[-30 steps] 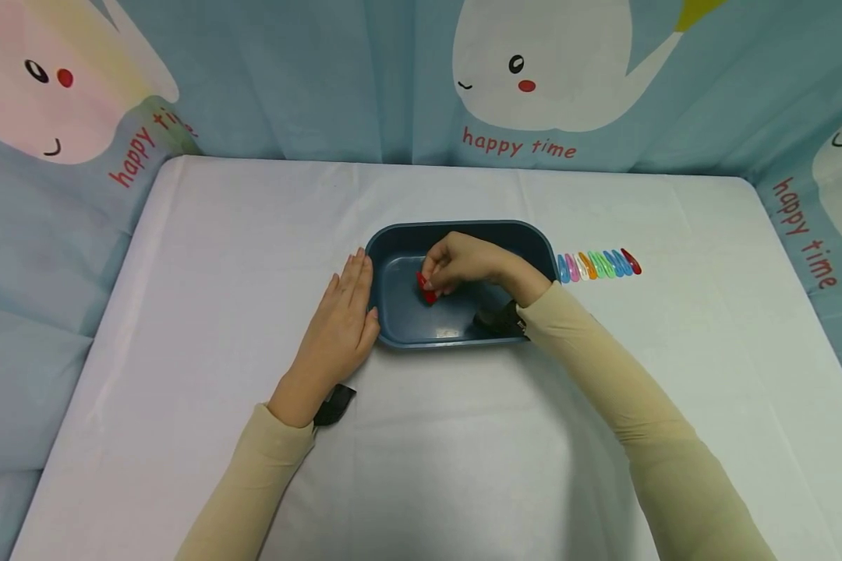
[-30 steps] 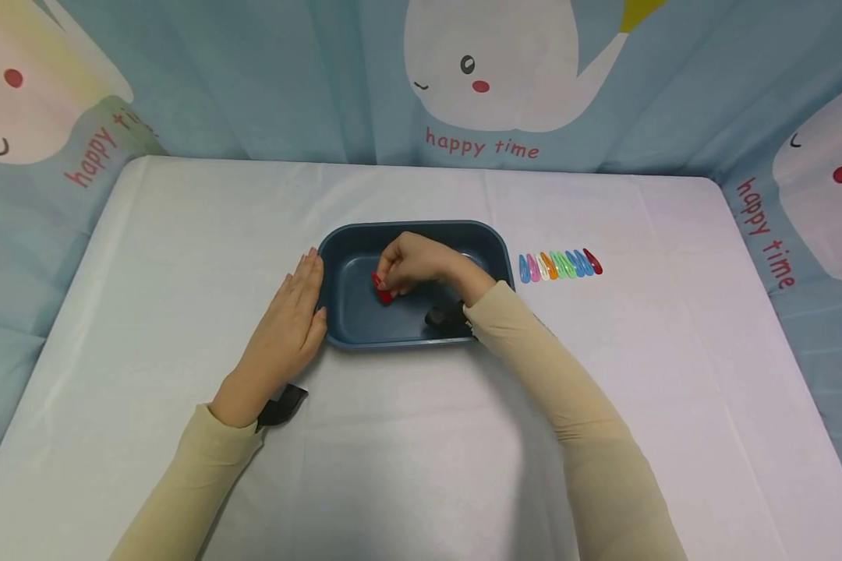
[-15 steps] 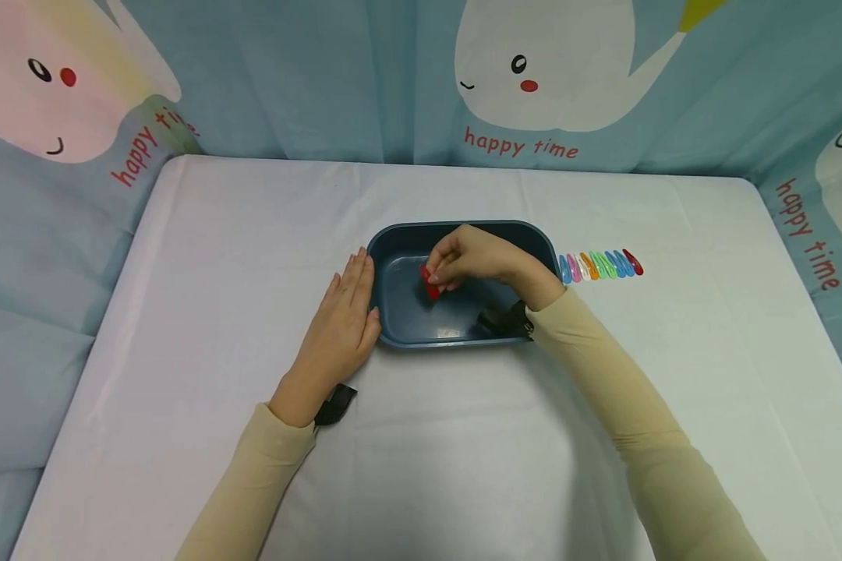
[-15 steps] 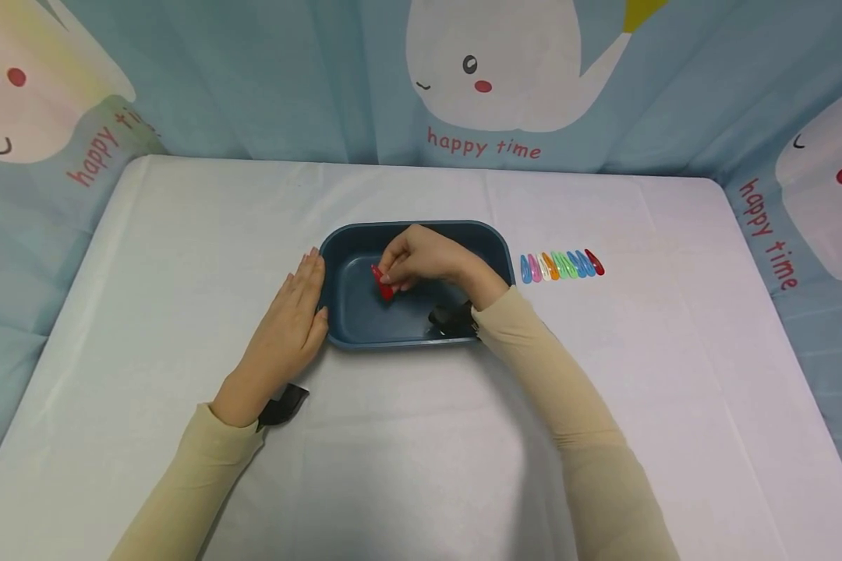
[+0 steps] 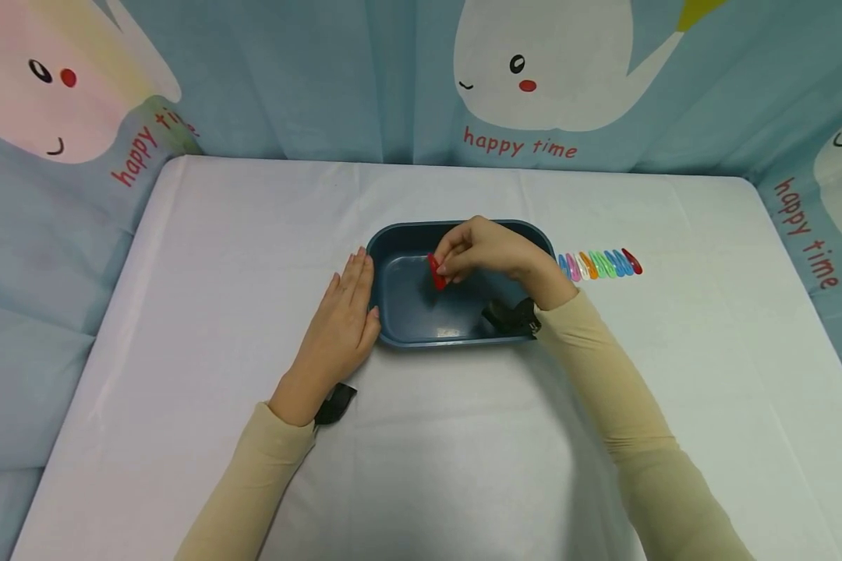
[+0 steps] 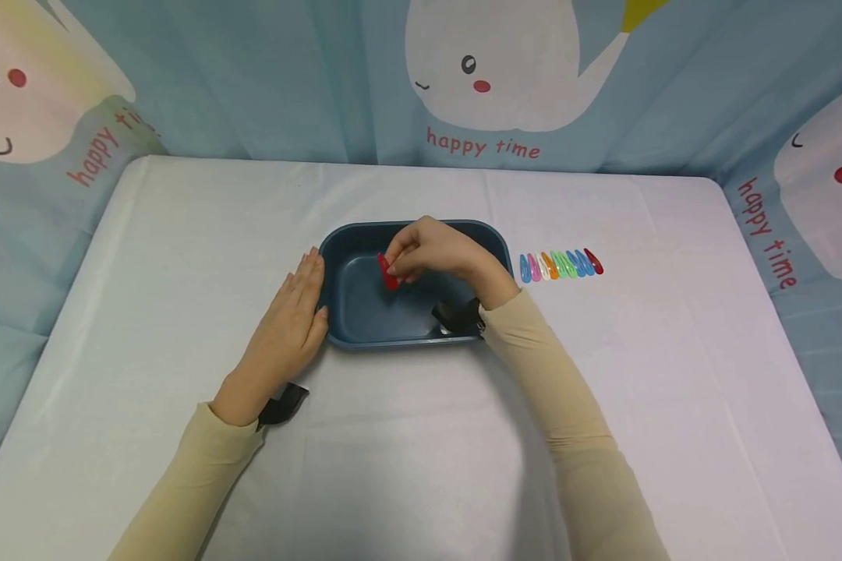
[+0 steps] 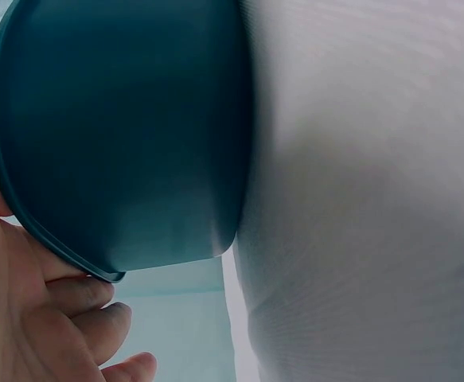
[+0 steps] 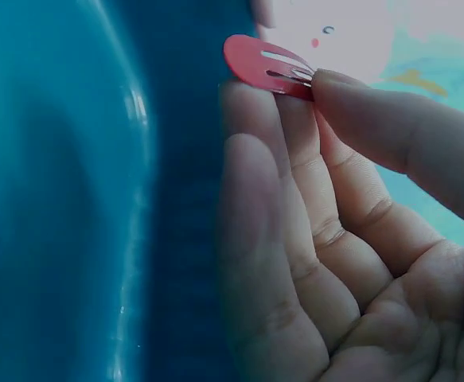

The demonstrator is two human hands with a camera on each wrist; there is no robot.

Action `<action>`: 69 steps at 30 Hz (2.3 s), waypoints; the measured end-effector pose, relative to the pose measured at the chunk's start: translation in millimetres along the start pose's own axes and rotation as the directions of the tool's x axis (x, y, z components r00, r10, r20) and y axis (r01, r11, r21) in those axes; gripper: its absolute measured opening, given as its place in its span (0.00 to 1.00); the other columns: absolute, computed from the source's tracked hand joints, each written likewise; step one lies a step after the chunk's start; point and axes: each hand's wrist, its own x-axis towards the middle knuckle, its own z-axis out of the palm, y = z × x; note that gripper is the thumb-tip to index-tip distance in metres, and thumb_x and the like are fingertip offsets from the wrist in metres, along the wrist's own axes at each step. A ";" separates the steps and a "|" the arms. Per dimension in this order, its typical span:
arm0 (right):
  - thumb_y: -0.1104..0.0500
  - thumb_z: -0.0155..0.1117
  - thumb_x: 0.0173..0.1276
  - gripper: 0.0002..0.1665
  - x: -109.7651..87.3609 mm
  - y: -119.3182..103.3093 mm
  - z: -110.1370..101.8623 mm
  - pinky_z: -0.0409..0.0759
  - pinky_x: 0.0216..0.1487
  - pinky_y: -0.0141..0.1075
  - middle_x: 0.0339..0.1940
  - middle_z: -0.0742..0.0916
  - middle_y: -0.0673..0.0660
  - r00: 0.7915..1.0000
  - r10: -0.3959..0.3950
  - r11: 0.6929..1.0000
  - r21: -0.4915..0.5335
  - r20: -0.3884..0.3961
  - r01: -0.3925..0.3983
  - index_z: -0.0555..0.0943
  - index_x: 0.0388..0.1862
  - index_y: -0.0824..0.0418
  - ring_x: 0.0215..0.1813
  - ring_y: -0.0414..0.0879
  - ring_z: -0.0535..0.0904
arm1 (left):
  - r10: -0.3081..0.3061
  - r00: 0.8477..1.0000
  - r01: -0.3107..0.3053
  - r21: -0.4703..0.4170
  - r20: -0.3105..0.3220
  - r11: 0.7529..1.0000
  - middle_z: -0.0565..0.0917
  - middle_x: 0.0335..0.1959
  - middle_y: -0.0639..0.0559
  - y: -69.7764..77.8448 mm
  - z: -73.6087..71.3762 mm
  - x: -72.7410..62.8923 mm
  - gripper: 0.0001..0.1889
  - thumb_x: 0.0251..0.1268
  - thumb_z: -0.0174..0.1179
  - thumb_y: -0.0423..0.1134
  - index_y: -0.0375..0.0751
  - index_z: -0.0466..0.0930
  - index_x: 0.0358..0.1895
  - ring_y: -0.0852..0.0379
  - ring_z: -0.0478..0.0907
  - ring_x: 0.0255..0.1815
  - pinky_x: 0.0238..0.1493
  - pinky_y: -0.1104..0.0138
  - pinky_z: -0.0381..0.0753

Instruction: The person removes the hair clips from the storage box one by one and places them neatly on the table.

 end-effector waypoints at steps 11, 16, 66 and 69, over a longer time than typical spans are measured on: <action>0.67 0.60 0.60 0.04 -12.5 1.5 -10.1 0.78 0.42 0.44 0.26 0.84 0.54 1.000 -0.026 0.999 0.023 0.004 0.026 0.80 0.28 0.66 0.34 0.56 0.78 | -0.005 1.000 0.005 -0.003 0.007 1.000 0.46 0.75 0.37 1.2 -0.2 0.3 0.32 0.69 0.43 0.37 0.26 0.46 0.72 0.48 0.42 0.75 0.69 0.49 0.48; 0.66 0.60 0.62 0.06 -17.4 1.3 -12.9 0.78 0.44 0.45 0.26 0.85 0.54 0.999 -0.034 0.999 0.031 -0.005 0.034 0.80 0.25 0.65 0.36 0.57 0.79 | -0.007 1.000 0.007 -0.001 0.010 1.000 0.46 0.75 0.37 0.6 -0.2 0.0 0.32 0.69 0.42 0.38 0.26 0.46 0.72 0.47 0.42 0.75 0.69 0.49 0.48; 0.64 0.62 0.63 0.05 -70.2 25.8 -50.9 0.80 0.42 0.40 0.27 0.86 0.54 0.977 0.037 0.998 0.050 -0.210 -0.027 0.81 0.31 0.67 0.34 0.49 0.82 | -0.001 1.000 0.001 -0.007 -0.001 1.000 0.47 0.74 0.36 0.6 0.9 -0.1 0.33 0.69 0.43 0.38 0.27 0.45 0.72 0.47 0.43 0.75 0.69 0.47 0.50; 0.64 0.62 0.64 0.06 -74.2 28.2 -53.9 0.80 0.42 0.38 0.27 0.86 0.54 0.972 0.046 0.998 0.042 -0.231 -0.038 0.81 0.32 0.67 0.35 0.49 0.82 | 0.005 1.000 -0.005 -0.005 -0.006 1.000 0.48 0.74 0.36 0.0 1.3 -0.2 0.32 0.69 0.43 0.37 0.26 0.46 0.72 0.46 0.44 0.75 0.68 0.47 0.50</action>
